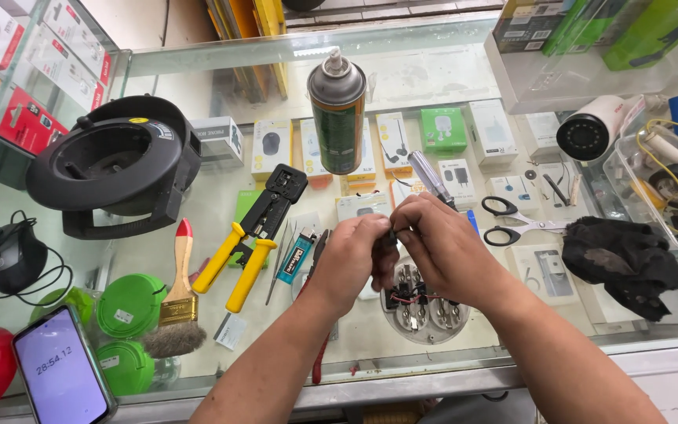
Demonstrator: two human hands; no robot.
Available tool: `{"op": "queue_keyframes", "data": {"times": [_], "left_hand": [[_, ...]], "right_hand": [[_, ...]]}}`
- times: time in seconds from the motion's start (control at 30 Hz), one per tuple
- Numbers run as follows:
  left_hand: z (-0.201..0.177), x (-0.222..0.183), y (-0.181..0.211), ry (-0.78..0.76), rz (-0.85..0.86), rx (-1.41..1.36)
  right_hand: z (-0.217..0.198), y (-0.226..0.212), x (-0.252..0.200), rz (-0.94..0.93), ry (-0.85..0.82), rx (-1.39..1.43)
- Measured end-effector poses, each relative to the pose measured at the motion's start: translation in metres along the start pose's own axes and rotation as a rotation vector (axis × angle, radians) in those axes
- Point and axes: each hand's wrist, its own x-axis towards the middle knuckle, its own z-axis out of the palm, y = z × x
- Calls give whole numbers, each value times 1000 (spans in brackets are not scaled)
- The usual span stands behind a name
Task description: Final assembly and tightening of an electrical component, involving wire stripping and terminal connection.
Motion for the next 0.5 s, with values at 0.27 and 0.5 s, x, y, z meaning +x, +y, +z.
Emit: {"op": "queue_keyframes", "data": {"times": [0.27, 0.5], "left_hand": [[17, -19, 30, 64, 667, 663], [11, -11, 16, 193, 777, 721]], "right_hand": [[-10, 11, -1, 202, 83, 153], [-7, 18, -6, 249, 47, 320]]}}
